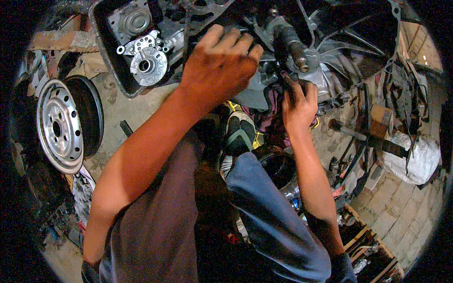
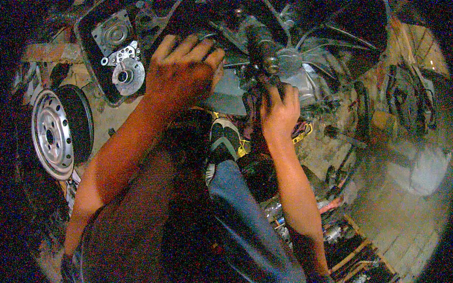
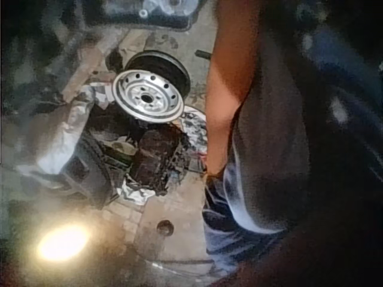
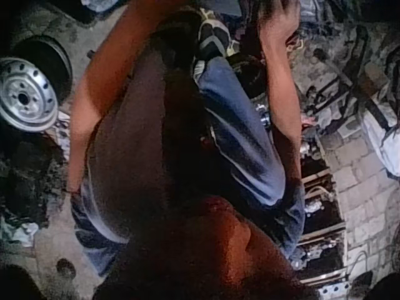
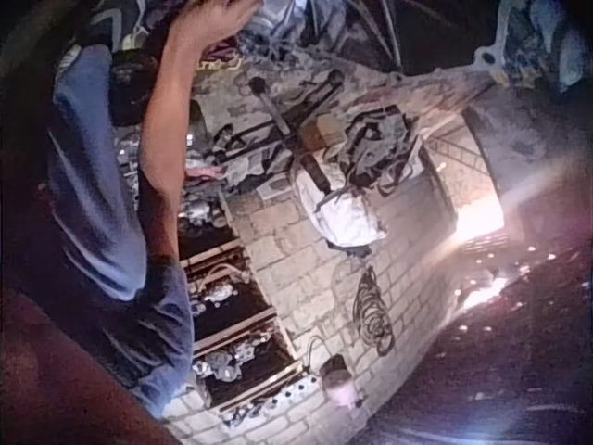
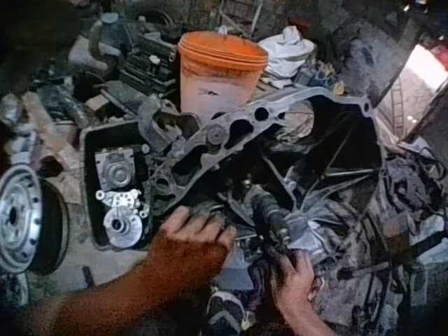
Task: The person wipes and cleans the internal housing and components of an automotive transmission by hand using a cloth.
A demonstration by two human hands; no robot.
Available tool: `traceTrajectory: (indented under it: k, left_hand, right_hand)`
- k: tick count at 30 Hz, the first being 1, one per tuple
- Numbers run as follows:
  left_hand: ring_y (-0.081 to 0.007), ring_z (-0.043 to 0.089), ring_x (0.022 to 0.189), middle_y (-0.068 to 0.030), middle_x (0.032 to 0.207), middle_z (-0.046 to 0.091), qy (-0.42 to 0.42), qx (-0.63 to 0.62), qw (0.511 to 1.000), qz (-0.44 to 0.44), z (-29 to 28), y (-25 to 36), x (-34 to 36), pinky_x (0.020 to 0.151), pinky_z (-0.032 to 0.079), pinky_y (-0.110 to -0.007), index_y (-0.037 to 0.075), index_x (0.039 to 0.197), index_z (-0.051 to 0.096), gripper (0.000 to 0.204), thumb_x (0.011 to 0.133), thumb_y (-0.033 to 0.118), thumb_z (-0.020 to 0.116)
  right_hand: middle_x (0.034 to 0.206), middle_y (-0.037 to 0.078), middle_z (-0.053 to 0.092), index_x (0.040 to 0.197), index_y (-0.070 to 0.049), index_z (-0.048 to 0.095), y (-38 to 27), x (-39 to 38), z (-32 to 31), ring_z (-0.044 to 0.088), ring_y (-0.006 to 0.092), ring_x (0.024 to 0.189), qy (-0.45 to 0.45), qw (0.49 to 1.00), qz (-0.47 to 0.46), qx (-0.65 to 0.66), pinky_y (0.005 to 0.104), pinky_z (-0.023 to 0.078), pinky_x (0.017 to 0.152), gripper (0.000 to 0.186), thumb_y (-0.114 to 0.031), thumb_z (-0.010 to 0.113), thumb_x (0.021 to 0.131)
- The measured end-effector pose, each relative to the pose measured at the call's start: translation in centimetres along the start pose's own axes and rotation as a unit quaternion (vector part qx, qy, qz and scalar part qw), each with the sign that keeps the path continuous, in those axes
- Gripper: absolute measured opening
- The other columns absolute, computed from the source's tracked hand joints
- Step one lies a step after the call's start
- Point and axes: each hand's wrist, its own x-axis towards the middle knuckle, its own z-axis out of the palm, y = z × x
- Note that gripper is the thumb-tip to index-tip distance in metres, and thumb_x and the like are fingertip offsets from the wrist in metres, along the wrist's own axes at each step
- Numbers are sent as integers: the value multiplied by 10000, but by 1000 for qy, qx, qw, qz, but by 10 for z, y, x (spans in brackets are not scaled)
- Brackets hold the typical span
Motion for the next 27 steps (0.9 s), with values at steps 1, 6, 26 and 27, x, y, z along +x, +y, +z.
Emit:
traceTrajectory:
  k: [1,6,26,27]
  left_hand:
    - [-272,677,1007,-82,1017,691,-20,3,1000,-7,-3,0,1,945,491,-443,102,997,688,223,790,181,660]
    - [-266,692,1007,-77,990,724,-6,6,1000,-5,-2,-1,0,912,492,-426,115,978,718,220,790,226,695]
    - [-276,668,1080,-74,1036,723,-88,-6,996,8,-10,-4,0,904,485,-442,148,997,713,230,824,293,670]
    - [-279,672,1057,-71,999,714,-70,-7,997,2,-5,-3,0,900,485,-445,139,999,705,233,821,279,653]
  right_hand:
    - [1142,192,628,1120,-75,712,0,2,4,599,418,1087,0,999,-6,-44,480,533,887,315,-107,748,809]
    - [1159,150,642,1206,-147,725,-4,8,7,599,355,1068,-4,973,-88,-215,553,498,860,355,-172,640,862]
    - [1120,196,662,1102,-40,723,-16,6,-41,659,401,993,-252,961,-82,-75,484,553,856,280,-102,680,833]
    - [1114,205,658,1110,-34,717,-10,6,-42,659,412,979,-225,969,-77,-63,494,551,856,294,-92,689,823]
